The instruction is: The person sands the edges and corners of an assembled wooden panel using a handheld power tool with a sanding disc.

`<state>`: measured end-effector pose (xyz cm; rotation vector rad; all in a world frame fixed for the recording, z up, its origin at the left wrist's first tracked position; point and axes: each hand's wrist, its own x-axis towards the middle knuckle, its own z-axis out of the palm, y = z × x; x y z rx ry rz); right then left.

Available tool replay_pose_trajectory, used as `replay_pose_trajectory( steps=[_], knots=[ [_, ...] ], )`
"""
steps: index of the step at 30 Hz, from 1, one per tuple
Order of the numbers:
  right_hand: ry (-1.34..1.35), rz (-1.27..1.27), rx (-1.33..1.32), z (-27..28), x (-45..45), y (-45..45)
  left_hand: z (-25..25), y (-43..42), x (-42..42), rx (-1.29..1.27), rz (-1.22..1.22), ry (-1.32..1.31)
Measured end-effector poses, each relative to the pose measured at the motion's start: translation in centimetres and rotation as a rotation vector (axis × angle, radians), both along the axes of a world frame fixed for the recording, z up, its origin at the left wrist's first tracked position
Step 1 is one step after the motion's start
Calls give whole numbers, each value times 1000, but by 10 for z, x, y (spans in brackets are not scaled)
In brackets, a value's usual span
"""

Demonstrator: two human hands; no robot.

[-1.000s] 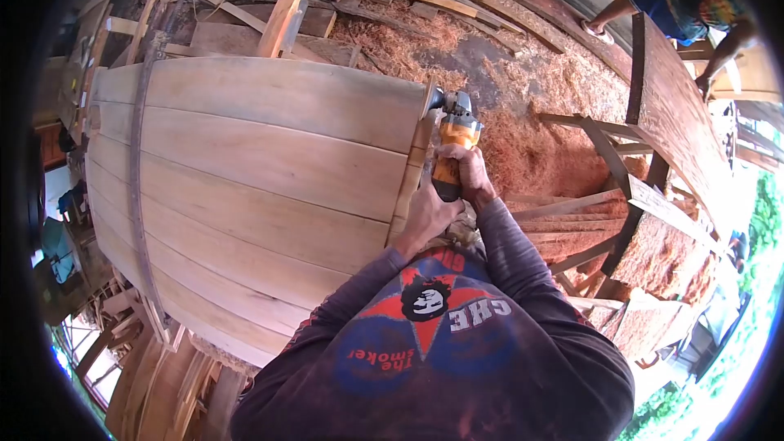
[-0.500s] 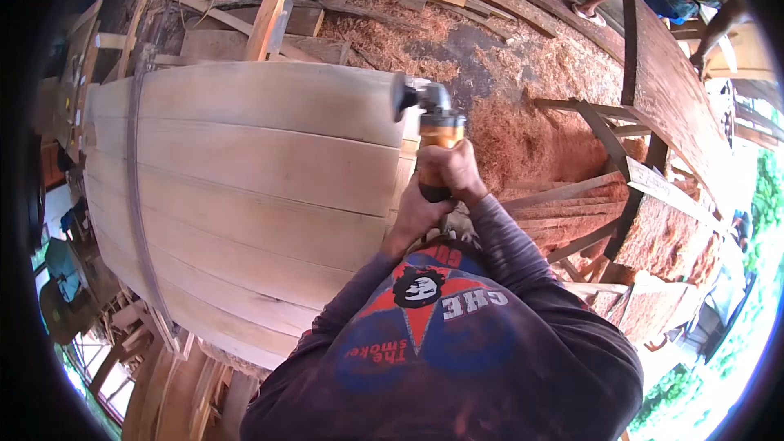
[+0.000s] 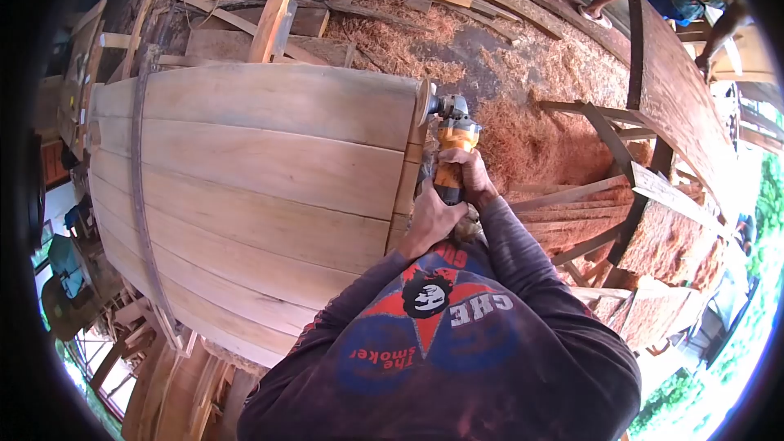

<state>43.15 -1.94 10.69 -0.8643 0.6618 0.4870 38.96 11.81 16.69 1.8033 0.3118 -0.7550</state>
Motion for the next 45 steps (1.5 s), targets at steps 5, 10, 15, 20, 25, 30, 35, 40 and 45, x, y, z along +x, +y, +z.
replay_pose_trajectory(
  steps=[5,10,15,20,25,30,35,40,45],
  knots=[
    [-48,5,-126,9,3,8,-9,4,0,24,16,-25],
    [-234,260,-533,39,15,17,-46,9,-1,-66,1,0],
    [-187,228,-655,76,26,45,-25,16,2,-463,164,116],
    [-158,145,-331,59,8,18,-28,19,-7,-188,-25,-3],
    [-62,-55,-46,17,10,-9,-1,-7,11,23,-54,-30],
    [-2,-30,-5,-5,10,-12,-24,-9,7,-20,-36,-95],
    [-30,-7,-17,3,17,-7,-42,-9,6,0,-5,-192],
    [-139,55,-190,11,23,-2,-37,-4,13,-99,58,-176],
    [-234,205,-600,59,38,29,-28,13,25,-521,136,169]
  ],
)
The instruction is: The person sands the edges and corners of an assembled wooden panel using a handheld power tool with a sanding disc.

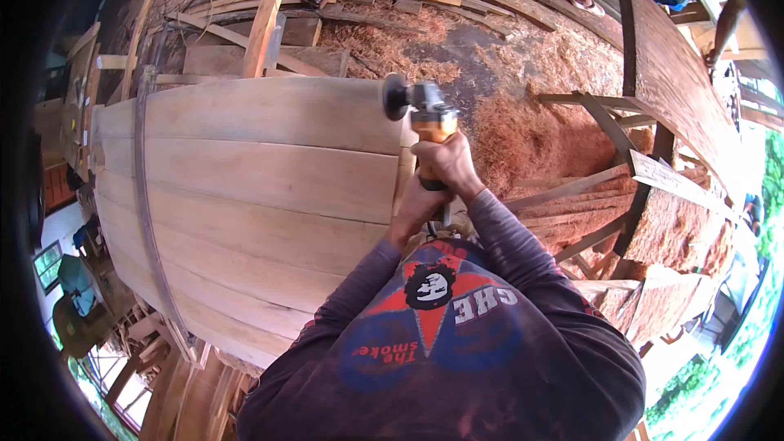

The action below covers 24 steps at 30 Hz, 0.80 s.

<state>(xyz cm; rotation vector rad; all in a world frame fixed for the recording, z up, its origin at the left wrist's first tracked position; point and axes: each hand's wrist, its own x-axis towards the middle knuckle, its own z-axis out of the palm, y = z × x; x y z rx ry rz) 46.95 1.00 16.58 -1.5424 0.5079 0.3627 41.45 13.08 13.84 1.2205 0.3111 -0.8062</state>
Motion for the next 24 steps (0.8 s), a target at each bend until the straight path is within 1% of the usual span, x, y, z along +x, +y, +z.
replay_pose_trajectory(
  steps=[1,2,3,5,7,8,9,11,15,18,20,24],
  knots=[
    [-85,3,-39,2,2,7,2,3,1,-4,-13,-3],
    [-3,40,-118,7,4,11,5,5,-2,-33,26,10],
    [-94,-15,-218,8,2,20,9,5,-3,-59,70,26],
    [-142,-68,-76,5,-8,20,16,8,-5,-50,88,7],
    [-2,-14,47,4,-18,-2,28,9,-9,124,-44,-133],
    [80,-105,268,8,-23,-9,26,7,-12,117,-96,-185],
    [85,-119,357,-11,-28,-18,14,-1,-23,243,-45,-264],
    [99,-200,480,-22,-37,-24,30,-10,-24,478,-129,-258],
    [170,-235,526,-32,-47,-25,25,-12,-35,501,-187,-173],
    [208,-227,576,-43,-49,-23,17,-11,-39,524,-141,-202],
    [214,-180,580,-48,-50,-21,13,-10,-42,522,-108,-203],
    [215,-185,618,-52,-53,-19,7,-8,-47,547,-111,-216]
  ],
)
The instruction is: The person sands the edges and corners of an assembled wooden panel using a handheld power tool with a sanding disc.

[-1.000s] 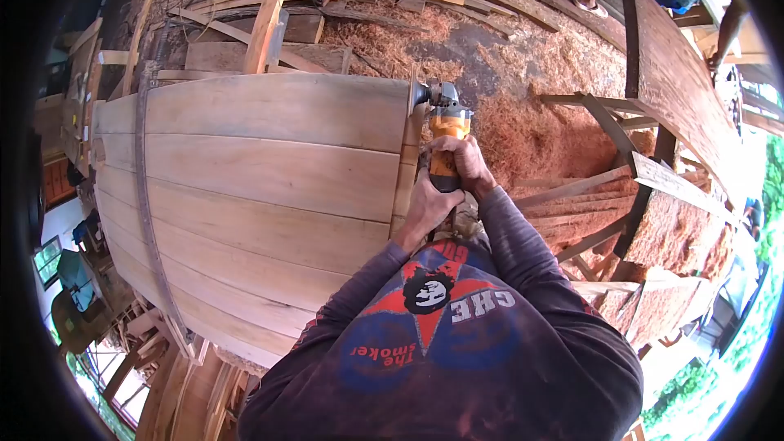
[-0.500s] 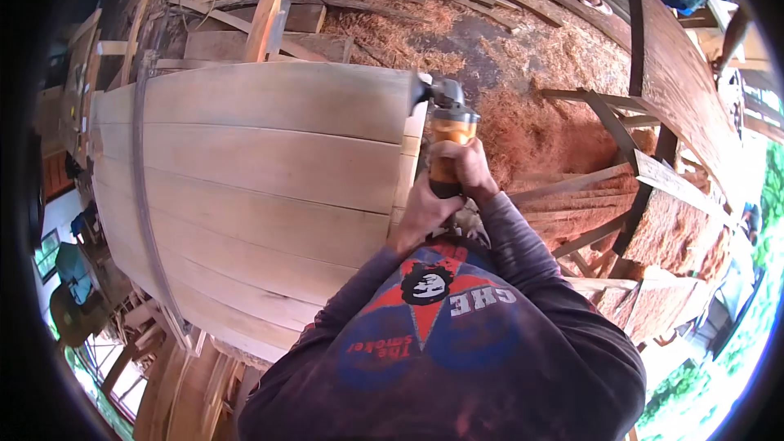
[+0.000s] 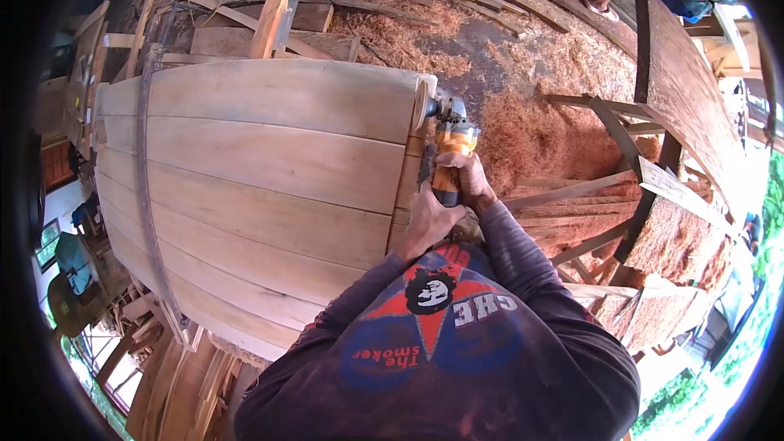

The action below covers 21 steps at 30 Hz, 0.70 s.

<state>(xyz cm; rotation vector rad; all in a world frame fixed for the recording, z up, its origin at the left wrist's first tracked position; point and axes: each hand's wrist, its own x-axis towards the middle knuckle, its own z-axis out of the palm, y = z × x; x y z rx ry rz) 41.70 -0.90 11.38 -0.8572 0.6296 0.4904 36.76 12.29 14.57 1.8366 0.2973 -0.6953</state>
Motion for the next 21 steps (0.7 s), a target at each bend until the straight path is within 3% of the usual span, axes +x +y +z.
replay_pose_trajectory(
  steps=[2,6,9,11,13,17,18,21],
  knots=[
    [-24,-10,-51,0,-1,1,-6,0,-4,-33,66,-135],
    [-58,-16,-121,16,5,13,2,10,8,39,10,-34],
    [-169,210,-526,31,11,16,-8,19,13,-152,24,161],
    [-207,105,-612,44,14,34,-11,23,12,-497,112,241],
    [-258,119,-736,54,18,41,-7,22,13,-588,100,304],
    [-272,134,-657,64,12,24,-8,13,6,-567,146,100],
    [-184,182,-571,78,15,16,-3,8,9,-463,85,67],
    [-98,4,-164,44,17,-4,34,-3,23,-27,-57,35]
  ],
)
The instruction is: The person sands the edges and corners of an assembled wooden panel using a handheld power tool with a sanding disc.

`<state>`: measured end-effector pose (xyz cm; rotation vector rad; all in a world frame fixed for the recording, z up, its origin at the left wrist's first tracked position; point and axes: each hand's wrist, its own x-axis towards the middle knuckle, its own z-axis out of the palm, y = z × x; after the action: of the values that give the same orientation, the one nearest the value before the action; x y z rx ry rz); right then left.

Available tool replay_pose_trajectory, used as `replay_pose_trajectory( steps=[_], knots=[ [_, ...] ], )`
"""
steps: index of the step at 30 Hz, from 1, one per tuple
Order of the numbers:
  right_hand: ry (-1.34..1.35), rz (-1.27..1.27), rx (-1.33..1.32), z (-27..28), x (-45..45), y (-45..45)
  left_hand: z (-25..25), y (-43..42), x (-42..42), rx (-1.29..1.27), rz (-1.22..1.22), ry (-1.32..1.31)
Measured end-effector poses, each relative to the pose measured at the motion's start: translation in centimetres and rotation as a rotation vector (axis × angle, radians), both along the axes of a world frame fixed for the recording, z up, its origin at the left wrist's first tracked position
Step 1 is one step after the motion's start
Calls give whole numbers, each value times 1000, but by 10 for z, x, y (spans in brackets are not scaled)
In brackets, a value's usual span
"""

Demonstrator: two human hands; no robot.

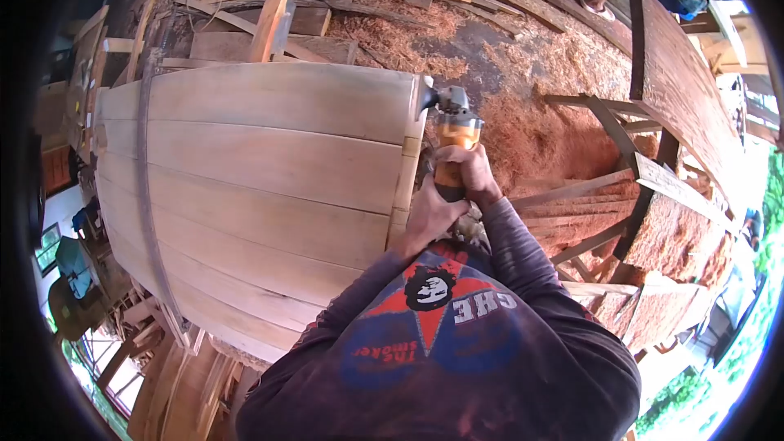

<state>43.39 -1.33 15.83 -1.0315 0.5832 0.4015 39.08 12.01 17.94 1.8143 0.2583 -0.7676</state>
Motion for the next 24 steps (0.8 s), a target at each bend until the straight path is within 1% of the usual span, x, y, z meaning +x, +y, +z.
replay_pose_trajectory(
  steps=[2,5,8,11,18,20,21,22,23,24],
  knots=[
    [37,-18,27,-15,3,-5,-5,-5,4,62,-31,19],
    [52,-27,111,-32,5,-7,-23,-6,3,80,-24,-14],
    [65,-72,121,-40,6,-6,-24,-6,4,119,-34,-13],
    [66,-52,107,-49,6,-7,-23,-4,7,54,10,10],
    [24,-15,-4,-37,9,-1,-33,1,8,11,43,-33],
    [-138,104,-216,-36,12,0,-35,6,12,-187,88,-24],
    [-87,128,-316,-17,18,6,-40,9,15,-188,86,-27],
    [-33,149,-417,3,24,17,-44,15,17,-291,77,91],
    [-33,83,-458,6,26,27,-49,18,19,-393,65,212],
    [-104,27,-502,5,28,37,-47,20,18,-395,53,213]
  ],
)
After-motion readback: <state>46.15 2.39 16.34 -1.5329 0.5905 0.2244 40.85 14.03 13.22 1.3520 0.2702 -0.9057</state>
